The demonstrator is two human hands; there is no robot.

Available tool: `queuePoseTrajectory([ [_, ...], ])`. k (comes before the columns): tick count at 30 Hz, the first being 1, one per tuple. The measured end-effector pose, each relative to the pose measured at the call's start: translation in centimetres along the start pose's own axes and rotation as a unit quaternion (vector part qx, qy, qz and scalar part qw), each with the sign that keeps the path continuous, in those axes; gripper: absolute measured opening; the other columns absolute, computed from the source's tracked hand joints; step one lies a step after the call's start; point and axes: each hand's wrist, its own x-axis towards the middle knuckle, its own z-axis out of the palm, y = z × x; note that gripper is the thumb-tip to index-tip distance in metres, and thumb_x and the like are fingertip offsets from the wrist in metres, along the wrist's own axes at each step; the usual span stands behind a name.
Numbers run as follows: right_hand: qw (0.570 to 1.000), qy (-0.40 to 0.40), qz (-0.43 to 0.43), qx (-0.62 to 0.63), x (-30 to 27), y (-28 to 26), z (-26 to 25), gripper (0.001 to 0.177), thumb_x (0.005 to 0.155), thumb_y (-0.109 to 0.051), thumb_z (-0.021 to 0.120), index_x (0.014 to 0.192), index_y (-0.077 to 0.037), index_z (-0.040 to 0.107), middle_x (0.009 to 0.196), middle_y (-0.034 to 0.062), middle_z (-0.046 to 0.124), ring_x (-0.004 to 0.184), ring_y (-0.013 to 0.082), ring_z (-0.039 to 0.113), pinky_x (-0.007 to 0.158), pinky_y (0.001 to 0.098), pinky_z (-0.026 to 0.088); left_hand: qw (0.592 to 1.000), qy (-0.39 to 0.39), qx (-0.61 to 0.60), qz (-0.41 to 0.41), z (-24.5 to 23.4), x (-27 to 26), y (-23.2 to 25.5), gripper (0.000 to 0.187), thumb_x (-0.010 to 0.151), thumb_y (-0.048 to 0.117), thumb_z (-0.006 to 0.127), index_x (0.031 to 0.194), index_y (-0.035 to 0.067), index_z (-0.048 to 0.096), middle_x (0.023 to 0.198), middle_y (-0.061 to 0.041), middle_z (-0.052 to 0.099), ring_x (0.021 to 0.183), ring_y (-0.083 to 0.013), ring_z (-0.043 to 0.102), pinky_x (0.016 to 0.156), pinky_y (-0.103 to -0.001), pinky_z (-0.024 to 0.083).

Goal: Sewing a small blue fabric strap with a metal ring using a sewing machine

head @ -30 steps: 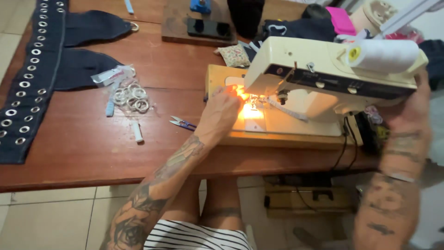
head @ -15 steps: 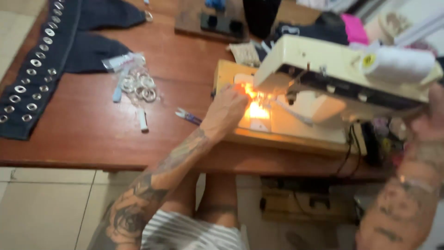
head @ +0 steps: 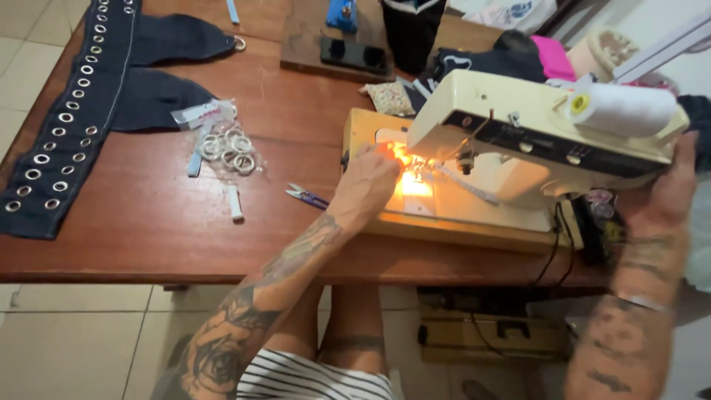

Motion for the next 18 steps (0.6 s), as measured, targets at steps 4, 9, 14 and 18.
queuePoseTrajectory([
  [4,0.991,0.054,0.114,-0.050,0.5,-1.6,1.1,0.050,0.110,-0.052,0.083,0.156,-0.035,0.088,0.159,-0.0106,0.092,0.152,0.0064,0.090,0.137,0.0259,0.076,0.998,-0.033,0.034,0.028,0.1,-0.6,0.2,0.030,0.062,-0.014,0.070,0.068,0.015,0.060,0.073,-0.012,0.064,0.074,-0.0402,0.060,0.084,-0.050,0.052],
  [9,0.991,0.059,-0.103,0.053,-3.1,4.3,2.9,0.092,0.095,-0.074,0.081,0.173,-0.027,0.076,0.188,0.0057,0.078,0.181,0.0292,0.073,0.156,0.0513,0.063,0.998,0.052,0.017,0.038,2.9,-0.4,-1.9,0.012,0.085,0.018,0.074,0.074,0.012,0.073,0.073,-0.015,0.069,0.076,-0.0412,0.070,0.079,-0.058,0.054],
  [14,0.983,-0.052,-0.173,0.040,-2.3,3.0,3.2,0.079,0.117,-0.054,0.065,0.184,-0.012,0.062,0.193,0.0185,0.060,0.187,0.0425,0.054,0.165,0.0622,0.046,1.000,0.004,0.013,0.020,0.1,-0.1,-0.4,0.022,0.068,-0.005,0.071,0.071,0.012,0.057,0.070,-0.012,0.051,0.071,-0.0382,0.051,0.085,-0.051,0.047],
  [18,0.995,0.002,0.096,0.033,0.8,-0.3,-1.1,0.087,0.104,-0.062,0.090,0.184,-0.030,0.081,0.194,0.0062,0.081,0.181,0.0351,0.076,0.132,0.0743,0.063,0.999,-0.023,0.039,0.015,0.1,-0.2,-0.2,0.029,0.069,-0.012,0.075,0.071,0.015,0.064,0.067,-0.010,0.063,0.076,-0.0400,0.062,0.088,-0.051,0.051],
])
